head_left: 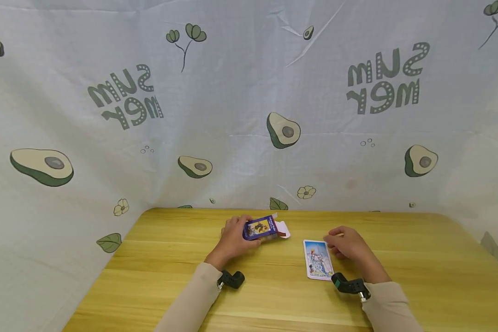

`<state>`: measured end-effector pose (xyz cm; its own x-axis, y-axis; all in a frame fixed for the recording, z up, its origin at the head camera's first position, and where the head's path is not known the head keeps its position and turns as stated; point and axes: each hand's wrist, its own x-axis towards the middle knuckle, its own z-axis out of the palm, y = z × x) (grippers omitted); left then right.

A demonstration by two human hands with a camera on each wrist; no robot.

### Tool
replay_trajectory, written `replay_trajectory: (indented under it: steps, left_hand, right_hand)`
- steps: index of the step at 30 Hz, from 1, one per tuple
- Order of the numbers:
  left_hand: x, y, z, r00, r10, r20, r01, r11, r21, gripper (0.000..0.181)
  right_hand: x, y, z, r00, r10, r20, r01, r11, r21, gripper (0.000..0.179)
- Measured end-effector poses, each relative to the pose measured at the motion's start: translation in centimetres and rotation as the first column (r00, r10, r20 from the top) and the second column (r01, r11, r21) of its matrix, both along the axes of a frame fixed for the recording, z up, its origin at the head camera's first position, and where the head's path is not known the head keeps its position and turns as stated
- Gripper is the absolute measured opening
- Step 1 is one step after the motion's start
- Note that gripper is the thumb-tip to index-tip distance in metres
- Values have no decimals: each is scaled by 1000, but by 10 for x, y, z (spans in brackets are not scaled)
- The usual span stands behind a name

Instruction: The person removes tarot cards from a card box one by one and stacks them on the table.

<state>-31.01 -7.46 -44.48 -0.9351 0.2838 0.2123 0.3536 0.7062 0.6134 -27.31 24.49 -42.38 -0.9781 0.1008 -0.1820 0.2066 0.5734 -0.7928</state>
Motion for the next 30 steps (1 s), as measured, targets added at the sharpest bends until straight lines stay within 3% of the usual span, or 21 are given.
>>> replay_trajectory:
  steps: [10,24,30]
  left_hand:
    - [1,-3,-1,999,35,-2,-35,997,-72,66]
    - [4,-4,1,999,32,5,-32,993,-115,67]
    - [5,-2,5,999,31,17,-30,996,-79,79]
  right_hand:
    - [-1,1,1,1000,-3,-3,3,1000,-4,44]
    - [0,4,3,1000,-7,-1,7,1000,-19,45]
    - [3,3,8,998,4,-67,-4,1000,10,44]
